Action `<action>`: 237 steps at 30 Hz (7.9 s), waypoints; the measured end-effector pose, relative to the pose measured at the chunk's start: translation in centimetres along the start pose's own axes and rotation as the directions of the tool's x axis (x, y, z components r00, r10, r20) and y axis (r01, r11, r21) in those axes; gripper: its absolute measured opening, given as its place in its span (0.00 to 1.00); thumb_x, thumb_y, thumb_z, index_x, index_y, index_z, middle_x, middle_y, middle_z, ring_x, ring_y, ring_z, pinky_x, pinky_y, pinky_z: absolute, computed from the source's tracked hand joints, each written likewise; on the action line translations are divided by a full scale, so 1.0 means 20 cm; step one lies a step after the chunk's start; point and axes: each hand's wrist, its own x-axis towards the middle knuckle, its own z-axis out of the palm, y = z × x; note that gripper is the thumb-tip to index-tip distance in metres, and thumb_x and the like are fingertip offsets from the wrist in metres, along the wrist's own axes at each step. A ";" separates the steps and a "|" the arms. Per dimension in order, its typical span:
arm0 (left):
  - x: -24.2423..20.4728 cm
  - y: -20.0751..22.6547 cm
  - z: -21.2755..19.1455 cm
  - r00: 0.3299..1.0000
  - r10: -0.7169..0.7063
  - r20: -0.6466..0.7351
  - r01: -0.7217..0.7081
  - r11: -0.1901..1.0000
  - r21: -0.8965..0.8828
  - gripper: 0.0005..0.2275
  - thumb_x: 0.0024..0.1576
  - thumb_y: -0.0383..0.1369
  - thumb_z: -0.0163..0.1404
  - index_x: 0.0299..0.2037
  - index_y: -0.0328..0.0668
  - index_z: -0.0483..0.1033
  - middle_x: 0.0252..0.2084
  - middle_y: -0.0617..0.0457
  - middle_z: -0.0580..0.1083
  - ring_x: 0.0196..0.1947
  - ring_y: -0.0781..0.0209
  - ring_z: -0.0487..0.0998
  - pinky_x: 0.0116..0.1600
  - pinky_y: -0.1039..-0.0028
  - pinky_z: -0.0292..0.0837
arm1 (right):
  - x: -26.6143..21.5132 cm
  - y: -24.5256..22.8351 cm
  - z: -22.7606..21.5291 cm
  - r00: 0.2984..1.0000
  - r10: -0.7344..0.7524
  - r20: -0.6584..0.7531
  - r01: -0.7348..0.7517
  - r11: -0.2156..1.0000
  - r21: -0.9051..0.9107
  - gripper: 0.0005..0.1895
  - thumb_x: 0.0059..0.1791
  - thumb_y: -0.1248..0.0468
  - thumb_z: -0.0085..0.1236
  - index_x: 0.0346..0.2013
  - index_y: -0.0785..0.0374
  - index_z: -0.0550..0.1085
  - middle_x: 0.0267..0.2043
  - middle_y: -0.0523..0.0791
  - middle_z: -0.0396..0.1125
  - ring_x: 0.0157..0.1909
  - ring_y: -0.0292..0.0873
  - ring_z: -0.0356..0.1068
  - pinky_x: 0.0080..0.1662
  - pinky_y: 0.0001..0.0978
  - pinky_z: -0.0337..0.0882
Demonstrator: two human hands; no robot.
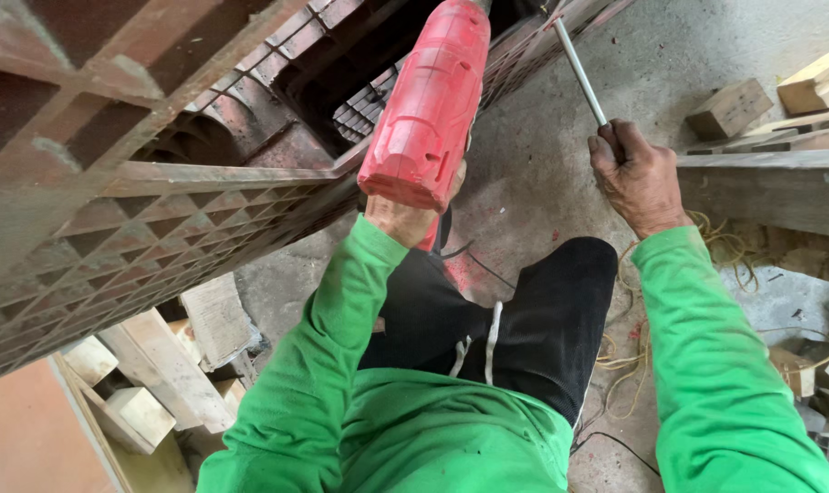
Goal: The person kneels on the floor and uses a red power drill to work on a metal frame attached to a brick structure. They then switch to a green oscillating multi-tool to cut or grind along the metal frame and brick interface.
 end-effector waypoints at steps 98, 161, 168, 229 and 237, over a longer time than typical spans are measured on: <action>0.17 -0.01 -0.18 0.980 -0.158 -0.124 0.120 0.955 -0.273 0.16 0.64 0.45 0.56 0.51 0.41 0.77 0.48 0.49 0.76 0.47 0.46 0.77 0.52 0.56 0.74 | 0.03 -0.02 -0.02 0.992 -0.122 -0.026 0.106 0.935 -0.339 0.10 0.60 0.59 0.59 0.53 0.59 0.72 0.40 0.50 0.74 0.33 0.56 0.74 0.33 0.47 0.72; 0.24 -0.13 0.02 0.999 0.000 0.032 -0.007 0.973 0.230 0.12 0.63 0.40 0.46 0.51 0.51 0.77 0.53 0.47 0.75 0.56 0.41 0.71 0.58 0.45 0.64 | 0.04 -0.05 0.01 0.997 0.048 0.054 -0.036 0.978 -0.204 0.12 0.59 0.62 0.56 0.56 0.59 0.72 0.33 0.54 0.71 0.35 0.62 0.73 0.37 0.53 0.71; 0.27 -0.06 -0.01 0.993 -0.100 -0.068 0.104 0.993 0.053 0.12 0.62 0.42 0.49 0.48 0.47 0.76 0.48 0.49 0.75 0.52 0.44 0.74 0.57 0.52 0.70 | 0.07 -0.04 -0.15 0.992 -0.055 0.118 0.100 0.900 -0.425 0.17 0.57 0.59 0.57 0.60 0.58 0.71 0.42 0.54 0.74 0.36 0.64 0.73 0.37 0.57 0.71; 0.19 -0.11 -0.02 0.993 -0.101 -0.057 0.093 0.988 -0.123 0.23 0.67 0.47 0.48 0.64 0.39 0.71 0.65 0.44 0.70 0.66 0.42 0.66 0.71 0.53 0.57 | 0.08 0.10 0.10 1.000 -0.011 -0.017 0.007 0.980 -0.201 0.08 0.58 0.62 0.58 0.48 0.59 0.70 0.30 0.57 0.70 0.32 0.65 0.71 0.34 0.55 0.69; 0.20 -0.06 -0.10 0.980 -0.196 -0.032 0.185 0.961 -0.205 0.21 0.64 0.47 0.51 0.60 0.40 0.73 0.60 0.44 0.72 0.62 0.42 0.69 0.67 0.53 0.61 | 0.09 0.14 0.12 1.000 -0.029 -0.011 0.025 0.973 -0.228 0.07 0.59 0.61 0.58 0.47 0.59 0.70 0.29 0.55 0.70 0.31 0.64 0.71 0.33 0.55 0.69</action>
